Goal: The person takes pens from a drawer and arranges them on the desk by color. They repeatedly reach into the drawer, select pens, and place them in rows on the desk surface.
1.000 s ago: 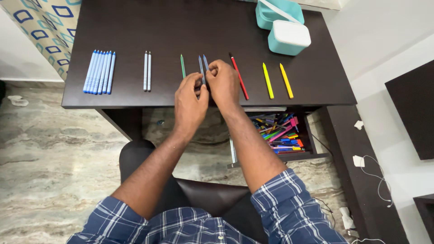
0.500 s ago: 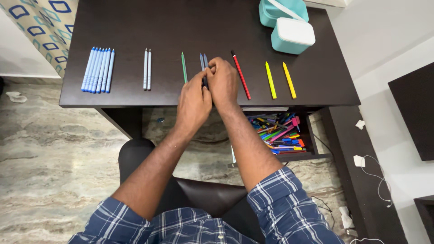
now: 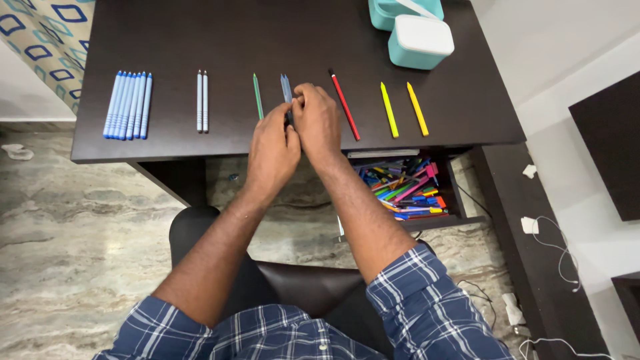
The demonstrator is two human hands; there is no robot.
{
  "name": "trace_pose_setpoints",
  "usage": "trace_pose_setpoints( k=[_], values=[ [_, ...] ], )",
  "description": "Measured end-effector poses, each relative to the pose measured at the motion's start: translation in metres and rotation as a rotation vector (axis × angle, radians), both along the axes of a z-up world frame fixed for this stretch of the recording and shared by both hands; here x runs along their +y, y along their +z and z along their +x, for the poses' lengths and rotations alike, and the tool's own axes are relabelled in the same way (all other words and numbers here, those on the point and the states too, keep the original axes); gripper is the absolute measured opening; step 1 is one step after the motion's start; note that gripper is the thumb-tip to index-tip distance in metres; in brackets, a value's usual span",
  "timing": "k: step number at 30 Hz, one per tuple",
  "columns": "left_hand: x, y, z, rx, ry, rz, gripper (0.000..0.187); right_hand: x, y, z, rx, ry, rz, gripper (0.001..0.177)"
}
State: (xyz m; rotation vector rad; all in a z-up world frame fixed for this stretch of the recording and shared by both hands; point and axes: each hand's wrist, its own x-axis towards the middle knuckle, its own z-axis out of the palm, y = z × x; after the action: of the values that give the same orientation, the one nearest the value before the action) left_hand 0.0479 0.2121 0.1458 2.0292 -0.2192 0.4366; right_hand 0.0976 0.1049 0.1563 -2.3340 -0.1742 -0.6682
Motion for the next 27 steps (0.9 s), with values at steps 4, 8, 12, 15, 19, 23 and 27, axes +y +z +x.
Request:
trace_pose_setpoints(
  k=[4,8,12,15,19,23,27],
  values=[
    [-0.002,-0.001,-0.006,-0.094,0.010,-0.089,0.037,-0.010,0.009,-0.019,-0.073,0.101,0.134,0.017],
    [-0.011,0.007,-0.024,-0.116,0.015,-0.209,0.031,-0.034,0.013,-0.047,0.005,0.075,0.398,0.012],
    [-0.026,0.019,-0.046,-0.160,0.041,-0.253,0.029,-0.078,0.008,-0.072,0.150,-0.037,0.620,0.012],
    [-0.037,0.025,-0.069,-0.166,0.018,-0.239,0.025,-0.116,-0.010,-0.092,0.144,-0.090,0.686,0.013],
    [-0.064,0.021,-0.096,-0.247,-0.123,-0.177,0.019,-0.166,-0.051,-0.110,0.164,-0.197,0.610,0.013],
    [-0.093,-0.005,-0.104,-0.138,-0.257,-0.243,0.015,-0.203,-0.103,-0.128,0.214,-0.252,0.596,0.011],
    [-0.122,-0.040,-0.100,-0.146,-0.268,-0.170,0.015,-0.225,-0.137,-0.141,0.165,-0.228,0.314,0.010]
  ],
)
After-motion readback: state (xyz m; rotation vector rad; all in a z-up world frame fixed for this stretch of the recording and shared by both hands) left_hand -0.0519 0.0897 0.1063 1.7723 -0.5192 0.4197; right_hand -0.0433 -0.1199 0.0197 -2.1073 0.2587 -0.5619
